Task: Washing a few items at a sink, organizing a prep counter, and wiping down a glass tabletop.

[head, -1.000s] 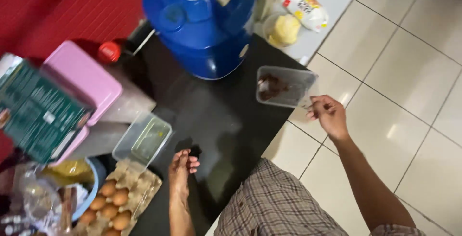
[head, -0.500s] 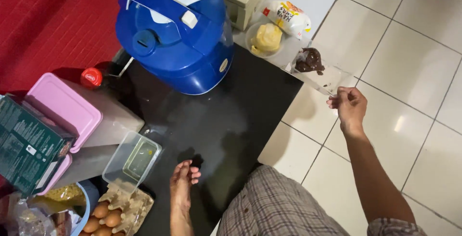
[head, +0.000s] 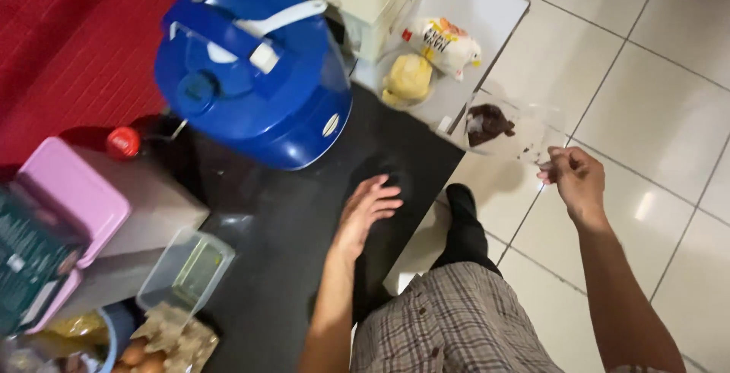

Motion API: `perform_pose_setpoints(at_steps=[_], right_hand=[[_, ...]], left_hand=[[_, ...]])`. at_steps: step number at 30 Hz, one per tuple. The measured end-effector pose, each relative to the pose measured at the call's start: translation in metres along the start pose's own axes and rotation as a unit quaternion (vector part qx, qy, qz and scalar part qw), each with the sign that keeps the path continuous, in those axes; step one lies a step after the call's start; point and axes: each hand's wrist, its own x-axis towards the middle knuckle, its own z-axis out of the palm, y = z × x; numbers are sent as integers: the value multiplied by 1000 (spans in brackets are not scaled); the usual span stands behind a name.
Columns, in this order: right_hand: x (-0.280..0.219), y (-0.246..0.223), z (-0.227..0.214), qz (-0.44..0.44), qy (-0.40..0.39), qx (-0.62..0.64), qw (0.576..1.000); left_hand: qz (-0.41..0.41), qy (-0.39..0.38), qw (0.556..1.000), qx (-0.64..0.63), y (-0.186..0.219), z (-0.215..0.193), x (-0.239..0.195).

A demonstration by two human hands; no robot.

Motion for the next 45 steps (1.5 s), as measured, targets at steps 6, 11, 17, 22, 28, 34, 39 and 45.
perform_pose_setpoints(at_steps=[6, 11, 17, 22, 28, 34, 39, 45], right_hand=[[122, 33, -48, 31, -69, -108, 991], [200, 6, -82, 79, -122, -178, 973], [271, 11, -107, 130, -164, -164, 964], [306, -7, -86, 127, -203, -196, 951], [327, -12, -40, 67, -307, -179, 932], [333, -26, 9, 33, -376, -238, 895], [341, -15, 46, 2, -442, -232, 867], [332, -6, 96, 9, -468, -163, 869]], left_hand=[[-84, 24, 990, -107, -54, 108, 238], [-50, 217, 945, -241, -78, 163, 408], [31, 333, 924, -183, -63, 202, 461], [8, 266, 935, -234, -37, 204, 519], [-3, 216, 975, 58, -75, 181, 458], [-90, 375, 843, -376, -87, 144, 347], [43, 359, 799, -481, -59, 117, 327], [67, 327, 819, -467, -42, 104, 307]])
